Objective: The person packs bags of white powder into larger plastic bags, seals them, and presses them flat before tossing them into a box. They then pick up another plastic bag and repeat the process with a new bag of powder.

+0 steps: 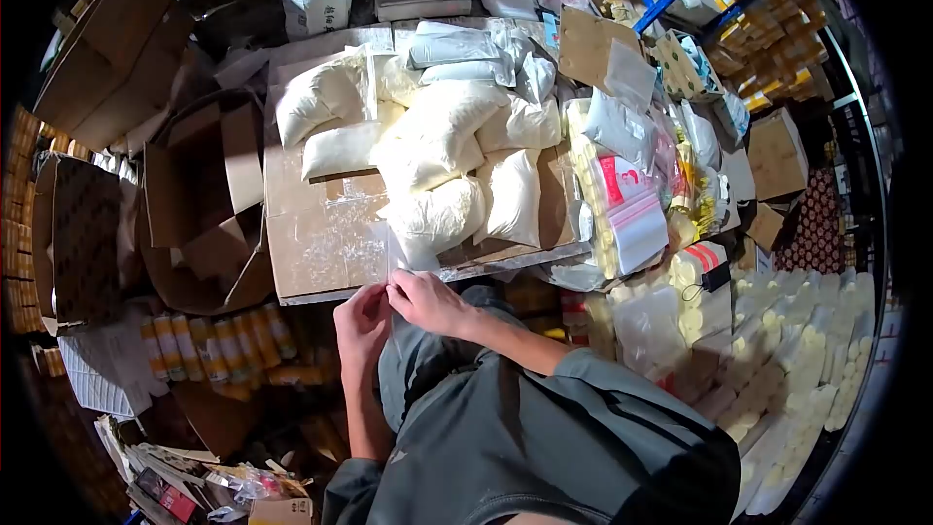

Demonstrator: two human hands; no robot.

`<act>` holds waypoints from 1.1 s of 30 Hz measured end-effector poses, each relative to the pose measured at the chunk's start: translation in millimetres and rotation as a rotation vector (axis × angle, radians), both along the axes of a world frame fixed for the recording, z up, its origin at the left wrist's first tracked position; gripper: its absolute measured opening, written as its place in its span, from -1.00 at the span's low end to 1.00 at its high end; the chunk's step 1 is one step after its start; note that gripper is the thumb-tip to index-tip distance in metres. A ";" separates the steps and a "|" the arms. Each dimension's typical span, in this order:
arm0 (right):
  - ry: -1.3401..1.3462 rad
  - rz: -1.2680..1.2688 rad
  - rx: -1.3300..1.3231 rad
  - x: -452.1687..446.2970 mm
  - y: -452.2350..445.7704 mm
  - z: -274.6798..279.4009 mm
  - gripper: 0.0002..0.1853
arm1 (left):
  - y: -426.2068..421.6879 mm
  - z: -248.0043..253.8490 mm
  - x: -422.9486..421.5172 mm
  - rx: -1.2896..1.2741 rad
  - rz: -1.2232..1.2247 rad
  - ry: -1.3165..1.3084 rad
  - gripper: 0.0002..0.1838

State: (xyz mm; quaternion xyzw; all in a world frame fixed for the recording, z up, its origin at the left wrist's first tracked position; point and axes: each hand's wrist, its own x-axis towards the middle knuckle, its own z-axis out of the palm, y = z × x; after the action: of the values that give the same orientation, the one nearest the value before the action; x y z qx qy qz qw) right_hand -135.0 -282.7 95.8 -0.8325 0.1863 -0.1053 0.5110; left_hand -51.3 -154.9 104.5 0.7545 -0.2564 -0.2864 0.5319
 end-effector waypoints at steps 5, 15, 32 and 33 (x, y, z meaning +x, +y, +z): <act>0.017 -0.059 0.051 -2.0 -3.8 -21.1 -0.85 | -15.7 5.7 -2.2 0.181 -0.136 -0.420 -0.87; 0.301 -0.009 -0.009 -6.5 -7.7 -44.4 -0.69 | -16.4 -4.1 -7.8 0.079 -0.153 -0.388 -0.78; 0.037 0.305 0.128 38.4 18.7 25.0 -0.74 | 29.4 20.3 0.2 -0.148 0.372 -0.090 -0.80; 0.099 0.342 0.132 40.4 17.0 27.5 -0.73 | 30.6 21.5 1.1 -0.186 0.402 -0.023 -0.82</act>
State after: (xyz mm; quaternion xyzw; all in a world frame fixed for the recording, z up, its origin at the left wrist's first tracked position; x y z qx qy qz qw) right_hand -94.6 -265.7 123.3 -0.8209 0.0738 0.0366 0.5650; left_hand -50.2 -124.3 126.0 0.7414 -0.1325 -0.1411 0.6426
